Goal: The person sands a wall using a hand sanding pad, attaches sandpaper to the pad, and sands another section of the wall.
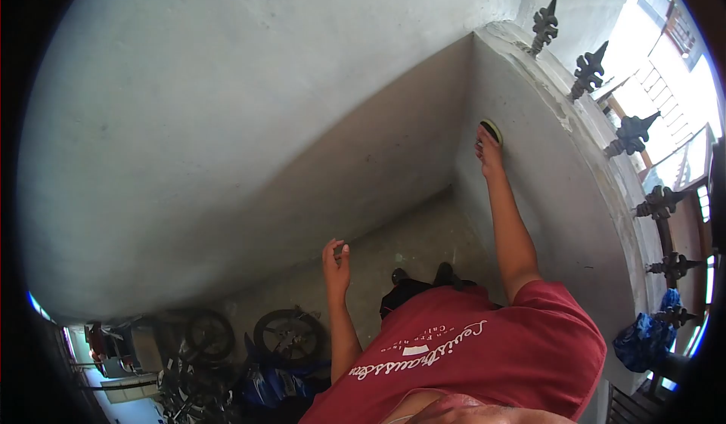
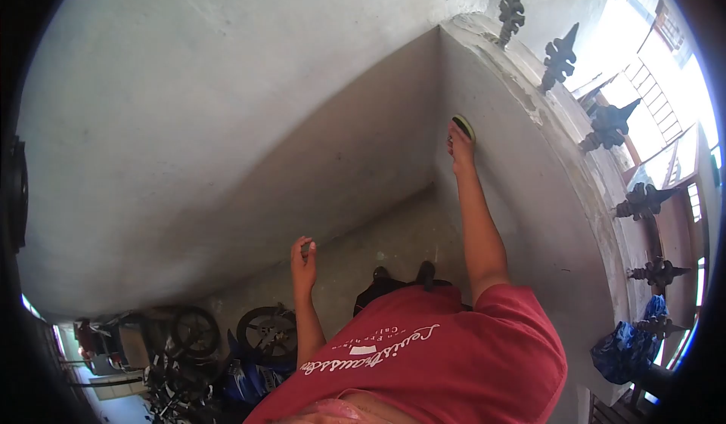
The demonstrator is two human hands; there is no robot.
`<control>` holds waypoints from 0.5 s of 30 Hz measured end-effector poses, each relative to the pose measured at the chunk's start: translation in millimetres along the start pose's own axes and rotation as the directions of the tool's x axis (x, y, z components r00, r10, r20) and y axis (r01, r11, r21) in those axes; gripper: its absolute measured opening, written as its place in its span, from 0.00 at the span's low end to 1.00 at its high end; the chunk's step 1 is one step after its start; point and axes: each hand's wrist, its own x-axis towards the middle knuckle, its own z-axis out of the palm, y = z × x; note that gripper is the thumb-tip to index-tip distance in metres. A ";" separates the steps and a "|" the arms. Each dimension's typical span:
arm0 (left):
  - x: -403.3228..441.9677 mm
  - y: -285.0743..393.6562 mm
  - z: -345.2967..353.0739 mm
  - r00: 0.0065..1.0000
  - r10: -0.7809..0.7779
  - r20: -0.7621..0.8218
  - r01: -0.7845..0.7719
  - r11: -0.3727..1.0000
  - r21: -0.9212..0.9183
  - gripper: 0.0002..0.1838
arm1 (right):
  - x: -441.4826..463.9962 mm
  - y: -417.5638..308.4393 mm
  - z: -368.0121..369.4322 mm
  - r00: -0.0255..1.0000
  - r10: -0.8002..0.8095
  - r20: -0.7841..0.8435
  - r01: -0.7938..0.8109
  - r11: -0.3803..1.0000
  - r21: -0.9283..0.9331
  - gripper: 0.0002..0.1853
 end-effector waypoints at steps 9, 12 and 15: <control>4.6 -31.3 -51.3 0.993 -0.058 -0.104 0.058 0.998 -0.005 0.20 | -65.8 -28.2 114.9 0.918 -0.262 0.299 0.314 0.939 -0.141 0.15; 17.9 -39.1 -76.9 0.988 -0.049 -0.147 0.050 0.999 0.002 0.20 | -86.5 -47.5 166.7 0.819 -0.420 0.392 0.486 0.870 -0.083 0.16; 38.4 -55.0 -109.8 0.978 0.000 -0.208 -0.010 0.999 -0.049 0.21 | -108.6 -68.6 215.5 0.738 -0.516 0.435 0.589 0.807 -0.043 0.16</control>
